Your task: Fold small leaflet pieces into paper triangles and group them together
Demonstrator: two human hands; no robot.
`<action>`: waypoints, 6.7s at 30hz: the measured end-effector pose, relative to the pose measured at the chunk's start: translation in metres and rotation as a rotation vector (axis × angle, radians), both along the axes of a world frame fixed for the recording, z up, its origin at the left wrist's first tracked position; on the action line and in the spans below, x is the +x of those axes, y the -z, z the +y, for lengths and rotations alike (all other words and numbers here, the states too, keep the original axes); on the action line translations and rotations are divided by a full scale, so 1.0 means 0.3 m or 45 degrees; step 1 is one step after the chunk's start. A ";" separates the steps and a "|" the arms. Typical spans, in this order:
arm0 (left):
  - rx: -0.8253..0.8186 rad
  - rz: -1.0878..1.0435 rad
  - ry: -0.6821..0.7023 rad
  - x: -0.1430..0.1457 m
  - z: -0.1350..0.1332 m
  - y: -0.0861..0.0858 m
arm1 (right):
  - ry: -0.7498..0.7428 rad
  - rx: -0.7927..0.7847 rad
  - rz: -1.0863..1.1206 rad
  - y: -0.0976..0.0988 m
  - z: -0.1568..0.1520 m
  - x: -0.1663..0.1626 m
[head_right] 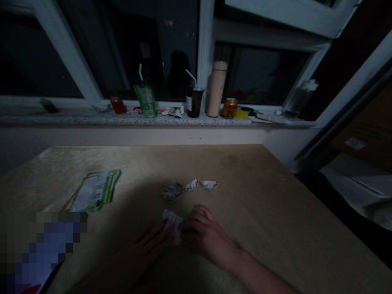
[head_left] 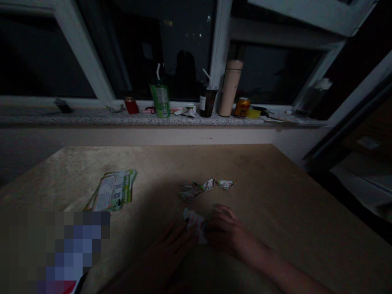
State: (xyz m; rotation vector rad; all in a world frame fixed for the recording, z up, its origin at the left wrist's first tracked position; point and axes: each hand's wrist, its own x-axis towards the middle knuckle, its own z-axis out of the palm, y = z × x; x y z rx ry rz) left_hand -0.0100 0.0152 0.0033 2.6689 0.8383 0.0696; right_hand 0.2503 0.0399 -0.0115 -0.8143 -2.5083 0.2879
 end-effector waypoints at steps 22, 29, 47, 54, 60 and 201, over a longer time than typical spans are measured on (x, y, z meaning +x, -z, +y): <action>0.026 0.044 0.052 0.018 -0.006 0.019 | 0.395 -0.203 0.101 0.015 0.019 -0.025; -0.007 0.002 0.030 0.016 -0.008 0.019 | 0.491 -0.059 -0.036 0.029 0.021 -0.058; -0.042 0.010 -0.023 0.023 -0.022 0.000 | 0.496 -0.035 -0.096 0.048 0.050 -0.089; -0.051 0.017 -0.002 0.025 -0.013 0.015 | 0.524 0.028 -0.174 0.064 0.058 -0.099; -0.056 -0.049 -0.009 0.016 -0.016 0.023 | 0.523 0.009 -0.156 0.068 0.062 -0.098; -0.108 0.087 -0.098 0.047 -0.028 -0.014 | 0.231 -0.789 -0.174 -0.055 0.187 -0.025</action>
